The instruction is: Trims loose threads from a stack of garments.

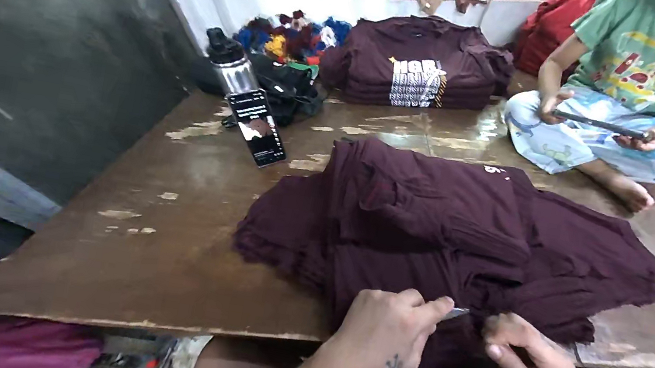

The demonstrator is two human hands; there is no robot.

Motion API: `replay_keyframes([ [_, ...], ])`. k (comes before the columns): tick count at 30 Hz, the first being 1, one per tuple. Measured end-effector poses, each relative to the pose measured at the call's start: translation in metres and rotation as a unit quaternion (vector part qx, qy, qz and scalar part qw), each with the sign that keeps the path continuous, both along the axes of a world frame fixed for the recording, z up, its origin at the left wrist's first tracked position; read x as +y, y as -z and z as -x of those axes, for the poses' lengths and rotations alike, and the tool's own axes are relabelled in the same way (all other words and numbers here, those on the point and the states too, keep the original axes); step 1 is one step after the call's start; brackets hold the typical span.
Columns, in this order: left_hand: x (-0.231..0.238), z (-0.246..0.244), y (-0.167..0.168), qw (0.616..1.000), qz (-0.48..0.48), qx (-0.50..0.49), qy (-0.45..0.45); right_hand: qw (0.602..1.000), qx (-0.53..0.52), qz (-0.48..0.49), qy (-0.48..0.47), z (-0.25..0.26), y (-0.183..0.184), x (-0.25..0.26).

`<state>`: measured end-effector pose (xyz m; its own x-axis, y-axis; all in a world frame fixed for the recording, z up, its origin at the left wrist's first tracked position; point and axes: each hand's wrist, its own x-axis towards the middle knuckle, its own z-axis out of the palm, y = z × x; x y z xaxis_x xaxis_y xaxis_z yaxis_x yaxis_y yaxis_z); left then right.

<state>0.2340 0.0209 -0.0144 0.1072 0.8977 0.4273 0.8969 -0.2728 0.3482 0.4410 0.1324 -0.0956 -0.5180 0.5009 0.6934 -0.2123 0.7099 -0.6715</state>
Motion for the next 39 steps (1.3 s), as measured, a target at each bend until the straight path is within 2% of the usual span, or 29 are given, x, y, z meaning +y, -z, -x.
replay_keyframes([
  [3, -0.009, 0.008, -0.005, 0.998, 0.042, -0.053, -0.013, 0.999, -0.025, 0.018, -0.019, -0.012, 0.001, -0.003],
  [5, -0.014, 0.015, -0.008, 0.993, 0.094, -0.070, -0.013, 0.998, -0.068, -0.010, 0.005, -0.012, -0.005, 0.001],
  [8, -0.005, 0.021, -0.011, 0.996, 0.052, -0.073, 0.023, 0.985, -0.130, -0.091, 0.066, 0.013, -0.020, 0.005],
  [10, 0.005, 0.018, -0.023, 0.992, 0.047, -0.116, 0.022, 0.989, -0.101, -0.098, 0.051, 0.038, -0.023, 0.010],
  [11, 0.012, 0.017, -0.027, 0.982, 0.063, -0.179, 0.012, 0.997, -0.052, -0.057, 0.012, 0.050, -0.021, 0.014],
  [12, 0.019, 0.016, -0.026, 0.957, 0.079, -0.277, -0.002, 0.998, -0.007, 0.020, -0.052, 0.055, -0.020, 0.018],
  [14, 0.032, 0.017, -0.015, 0.872, 0.081, -0.481, -0.039, 0.966, 0.066, 0.179, -0.174, 0.058, -0.022, 0.022],
  [15, 0.034, 0.017, -0.012, 0.839, 0.072, -0.537, -0.053, 0.951, 0.071, 0.211, -0.215, 0.056, -0.023, 0.023],
  [16, 0.034, 0.017, -0.010, 0.826, 0.064, -0.557, -0.054, 0.950, 0.057, 0.204, -0.230, 0.053, -0.023, 0.024],
  [17, 0.034, 0.016, -0.009, 0.828, 0.059, -0.556, -0.050, 0.961, 0.034, 0.171, -0.213, 0.051, -0.024, 0.023],
  [19, 0.032, 0.015, -0.007, 0.839, 0.069, -0.537, -0.045, 0.996, -0.033, 0.046, -0.072, 0.052, -0.031, 0.016],
  [21, 0.030, 0.015, -0.007, 0.848, 0.093, -0.520, -0.034, 0.984, -0.104, -0.119, 0.086, 0.055, -0.036, 0.014],
  [22, 0.030, 0.016, -0.007, 0.852, 0.102, -0.513, -0.026, 0.971, -0.131, -0.162, 0.116, 0.050, -0.039, 0.016],
  [27, 0.028, 0.017, -0.001, 0.880, 0.089, -0.467, 0.021, 0.962, -0.189, -0.178, 0.089, -0.008, -0.048, 0.024],
  [32, 0.032, 0.014, -0.002, 0.874, 0.081, -0.479, -0.001, 0.963, -0.202, -0.137, 0.113, 0.022, -0.052, 0.012],
  [35, 0.030, 0.013, -0.001, 0.882, 0.090, -0.463, -0.001, 0.960, -0.156, -0.191, 0.134, 0.043, -0.036, 0.012],
  [39, 0.028, 0.014, 0.001, 0.899, 0.094, -0.428, 0.012, 0.955, -0.193, -0.194, 0.115, 0.001, -0.043, 0.021],
])
